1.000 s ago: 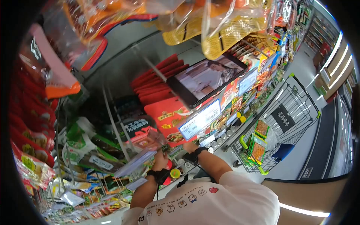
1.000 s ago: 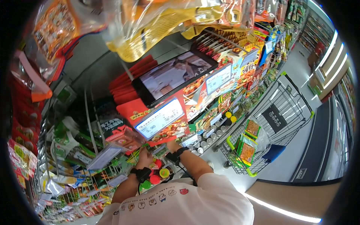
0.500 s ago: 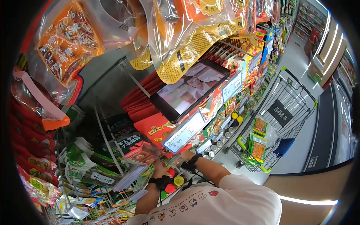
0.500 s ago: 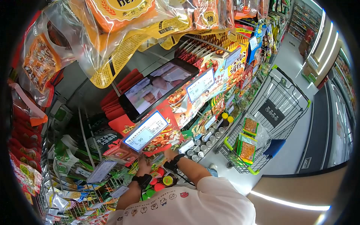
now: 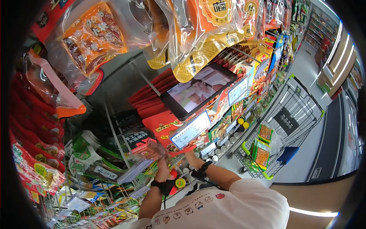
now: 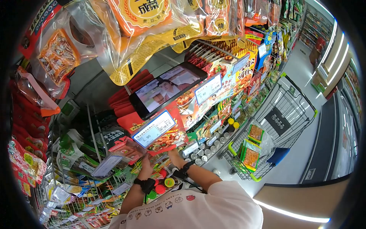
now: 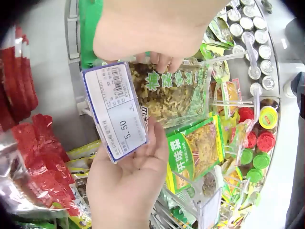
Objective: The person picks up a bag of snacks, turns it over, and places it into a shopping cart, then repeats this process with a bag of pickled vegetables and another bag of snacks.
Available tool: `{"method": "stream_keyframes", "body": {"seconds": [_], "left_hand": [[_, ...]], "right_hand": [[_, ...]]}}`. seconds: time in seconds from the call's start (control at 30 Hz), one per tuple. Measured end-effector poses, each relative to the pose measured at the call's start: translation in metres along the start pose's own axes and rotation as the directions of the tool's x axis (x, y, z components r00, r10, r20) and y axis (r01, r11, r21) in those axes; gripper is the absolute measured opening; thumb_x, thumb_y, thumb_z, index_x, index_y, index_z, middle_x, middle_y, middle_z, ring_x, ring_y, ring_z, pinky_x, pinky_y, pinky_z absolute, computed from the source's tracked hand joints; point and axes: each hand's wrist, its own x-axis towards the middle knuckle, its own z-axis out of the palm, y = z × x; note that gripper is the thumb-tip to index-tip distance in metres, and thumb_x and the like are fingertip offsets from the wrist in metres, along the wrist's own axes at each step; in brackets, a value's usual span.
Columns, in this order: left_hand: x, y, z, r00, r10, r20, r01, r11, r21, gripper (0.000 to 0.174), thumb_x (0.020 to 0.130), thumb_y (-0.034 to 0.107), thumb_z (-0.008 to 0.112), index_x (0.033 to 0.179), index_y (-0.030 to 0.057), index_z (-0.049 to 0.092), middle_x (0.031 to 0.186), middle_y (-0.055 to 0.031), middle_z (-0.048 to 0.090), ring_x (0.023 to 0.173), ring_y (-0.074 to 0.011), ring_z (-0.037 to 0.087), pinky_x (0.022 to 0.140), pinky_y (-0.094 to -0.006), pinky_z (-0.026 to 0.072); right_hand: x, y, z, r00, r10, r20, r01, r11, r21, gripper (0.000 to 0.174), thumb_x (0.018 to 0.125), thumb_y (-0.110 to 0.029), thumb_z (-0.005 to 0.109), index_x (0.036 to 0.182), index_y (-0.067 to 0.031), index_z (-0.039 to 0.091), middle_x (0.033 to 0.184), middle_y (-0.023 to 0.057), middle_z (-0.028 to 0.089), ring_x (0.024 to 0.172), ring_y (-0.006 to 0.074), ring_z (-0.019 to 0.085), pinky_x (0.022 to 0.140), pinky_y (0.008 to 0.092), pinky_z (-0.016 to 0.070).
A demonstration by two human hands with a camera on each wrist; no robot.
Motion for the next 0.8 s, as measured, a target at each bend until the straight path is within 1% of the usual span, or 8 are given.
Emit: {"method": "stream_keyframes", "body": {"seconds": [0.1, 0.13, 0.2, 0.37, 0.5, 0.63, 0.73, 0.8], "left_hand": [[-0.007, 0.005, 0.011, 0.981, 0.168, -0.095, -0.150, 0.974, 0.169, 0.012, 0.080, 0.019, 0.047, 0.085, 0.0083, 0.051, 0.086, -0.0011, 0.054, 0.075, -0.0150, 0.051, 0.062, -0.0311, 0.0418], [-0.004, 0.005, 0.008, 0.984, 0.179, -0.010, -0.172, 0.959, 0.224, 0.012, 0.079, 0.018, 0.048, 0.086, 0.0079, 0.051, 0.086, -0.0010, 0.053, 0.075, -0.0147, 0.051, 0.062, -0.0306, 0.0418], [0.010, -0.005, -0.003, 0.970, 0.181, 0.162, -0.226, 0.917, 0.328, 0.013, 0.078, 0.016, 0.050, 0.088, 0.0070, 0.051, 0.086, -0.0009, 0.053, 0.073, -0.0142, 0.051, 0.062, -0.0296, 0.0416], [0.023, -0.011, -0.007, 0.974, 0.110, 0.197, -0.176, 0.917, 0.358, 0.022, 0.074, 0.016, 0.054, 0.094, 0.0070, 0.051, 0.090, -0.0019, 0.052, 0.074, -0.0145, 0.051, 0.063, -0.0302, 0.0410], [-0.004, 0.016, 0.015, 0.982, 0.052, 0.180, -0.113, 0.931, 0.348, 0.021, 0.072, 0.015, 0.056, 0.092, 0.0078, 0.051, 0.086, -0.0012, 0.051, 0.072, -0.0135, 0.050, 0.061, -0.0288, 0.0389], [0.027, -0.003, 0.000, 0.987, 0.063, 0.150, -0.105, 0.950, 0.293, 0.017, 0.072, 0.014, 0.057, 0.087, 0.0090, 0.052, 0.081, 0.0009, 0.050, 0.070, -0.0113, 0.047, 0.060, -0.0270, 0.0365], [0.023, -0.001, 0.004, 0.951, 0.198, 0.237, -0.256, 0.934, 0.250, 0.013, 0.072, 0.015, 0.058, 0.083, 0.0094, 0.053, 0.079, 0.0019, 0.050, 0.068, -0.0104, 0.045, 0.060, -0.0270, 0.0364], [0.010, 0.009, 0.011, 0.952, 0.192, 0.240, -0.256, 0.926, 0.277, 0.014, 0.072, 0.015, 0.059, 0.083, 0.0090, 0.053, 0.079, 0.0022, 0.050, 0.069, -0.0102, 0.046, 0.062, -0.0261, 0.0369]], "right_hand": [[-0.005, -0.015, 0.004, 0.984, -0.158, 0.087, 0.160, 0.987, -0.015, 0.031, 0.085, -0.031, 0.038, 0.098, -0.0041, 0.048, 0.083, 0.0059, 0.053, 0.073, 0.0164, 0.047, 0.062, 0.0318, 0.0394], [-0.005, -0.016, 0.006, 0.962, -0.236, 0.137, 0.235, 0.972, 0.021, 0.031, 0.086, -0.030, 0.037, 0.099, -0.0040, 0.048, 0.086, 0.0067, 0.053, 0.076, 0.0169, 0.048, 0.064, 0.0321, 0.0396], [-0.003, -0.019, 0.003, 0.945, -0.203, 0.258, 0.218, 0.975, -0.033, 0.033, 0.087, -0.029, 0.034, 0.104, -0.0037, 0.046, 0.098, 0.0084, 0.051, 0.087, 0.0178, 0.046, 0.074, 0.0324, 0.0373], [0.003, -0.010, 0.002, 0.862, -0.223, 0.455, 0.195, 0.975, 0.107, 0.040, 0.088, -0.031, 0.029, 0.114, -0.0027, 0.042, 0.115, 0.0085, 0.046, 0.103, 0.0171, 0.041, 0.090, 0.0312, 0.0307], [-0.007, -0.029, 0.005, 0.917, -0.056, 0.395, -0.010, 0.987, 0.162, 0.033, 0.087, -0.031, 0.034, 0.103, -0.0066, 0.050, 0.091, 0.0045, 0.054, 0.075, 0.0121, 0.053, 0.059, 0.0256, 0.0448], [-0.025, -0.061, 0.007, 0.920, 0.029, 0.391, -0.097, 0.983, 0.155, 0.030, 0.087, -0.027, 0.032, 0.101, -0.0068, 0.050, 0.089, 0.0054, 0.053, 0.073, 0.0132, 0.053, 0.055, 0.0282, 0.0458], [-0.037, -0.085, 0.005, 0.911, -0.104, 0.399, 0.105, 0.994, 0.021, 0.028, 0.087, -0.023, 0.030, 0.100, -0.0075, 0.049, 0.088, 0.0052, 0.052, 0.075, 0.0142, 0.052, 0.058, 0.0281, 0.0452], [-0.027, -0.073, 0.006, 0.888, -0.198, 0.415, 0.181, 0.980, 0.080, 0.027, 0.087, -0.021, 0.029, 0.101, -0.0075, 0.048, 0.088, 0.0049, 0.051, 0.078, 0.0150, 0.050, 0.063, 0.0282, 0.0443]]}}
